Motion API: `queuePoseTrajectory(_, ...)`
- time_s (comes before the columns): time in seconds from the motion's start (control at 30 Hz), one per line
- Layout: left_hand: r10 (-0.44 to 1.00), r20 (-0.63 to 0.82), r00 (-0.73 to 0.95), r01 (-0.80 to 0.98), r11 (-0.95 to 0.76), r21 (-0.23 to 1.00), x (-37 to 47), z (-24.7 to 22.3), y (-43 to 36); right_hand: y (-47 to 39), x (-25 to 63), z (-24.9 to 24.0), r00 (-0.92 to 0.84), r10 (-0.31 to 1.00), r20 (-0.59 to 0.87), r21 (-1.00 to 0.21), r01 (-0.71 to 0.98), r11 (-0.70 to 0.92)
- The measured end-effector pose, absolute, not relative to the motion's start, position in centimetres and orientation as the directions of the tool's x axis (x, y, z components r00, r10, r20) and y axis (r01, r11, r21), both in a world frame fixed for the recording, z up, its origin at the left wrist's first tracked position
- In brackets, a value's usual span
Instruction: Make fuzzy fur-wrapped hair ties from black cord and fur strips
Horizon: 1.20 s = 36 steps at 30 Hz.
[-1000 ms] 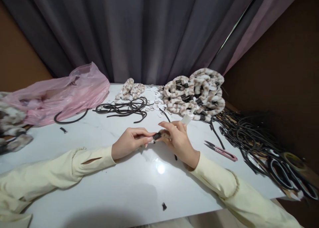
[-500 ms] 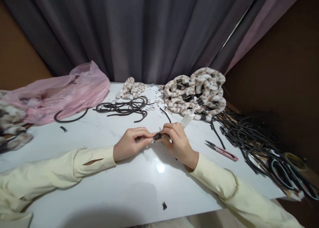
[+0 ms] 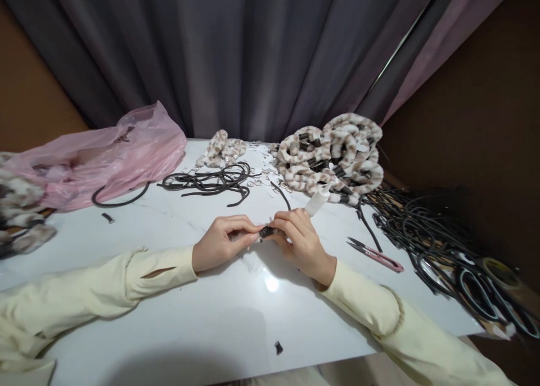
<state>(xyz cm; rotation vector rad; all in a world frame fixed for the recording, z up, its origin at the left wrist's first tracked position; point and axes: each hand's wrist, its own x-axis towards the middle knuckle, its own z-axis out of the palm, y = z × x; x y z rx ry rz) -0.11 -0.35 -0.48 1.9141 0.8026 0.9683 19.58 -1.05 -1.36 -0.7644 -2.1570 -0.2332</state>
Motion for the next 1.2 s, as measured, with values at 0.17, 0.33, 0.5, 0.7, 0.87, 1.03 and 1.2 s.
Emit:
queuePoseTrajectory(0.17,0.81,0.318,0.493,0.175,-0.45,0.875,-0.11,-0.54,-0.35,-1.06,19.57,-1.41,-0.488,0.431,0.759,-0.089,0.579,0.811)
queuePoseTrajectory(0.33,0.817,0.3,0.492,0.17,-0.428,0.888,-0.11,-0.56,-0.35,-1.05,19.61,-1.44,-0.504,0.422,0.754,-0.071,0.576,0.814)
queuePoseTrajectory(0.5,0.816,0.3,0.494,0.162,-0.425,0.891,-0.13,-0.53,-0.34,-1.04,19.52,-1.42,-0.491,0.427,0.759,-0.087,0.574,0.814)
queuePoseTrajectory(0.7,0.818,0.287,0.499,0.157,-0.411,0.898,-0.09,-0.43,-0.37,-1.12,19.55,-1.4,-0.497,0.42,0.759,-0.081,0.569,0.818)
queuePoseTrajectory(0.87,0.82,0.287,0.495,0.15,-0.406,0.901,-0.07,-0.33,-0.4,-1.08,19.55,-1.43,-0.51,0.413,0.755,-0.066,0.567,0.821)
queuePoseTrajectory(1.03,0.817,0.289,0.499,0.16,-0.415,0.896,-0.11,-0.25,-0.39,-1.11,19.53,-1.39,-0.535,0.401,0.744,-0.039,0.564,0.825)
queuePoseTrajectory(1.2,0.822,0.278,0.497,0.152,-0.398,0.905,-0.12,-0.36,-0.35,-1.17,19.63,-1.25,-0.541,0.393,0.744,-0.04,0.551,0.834)
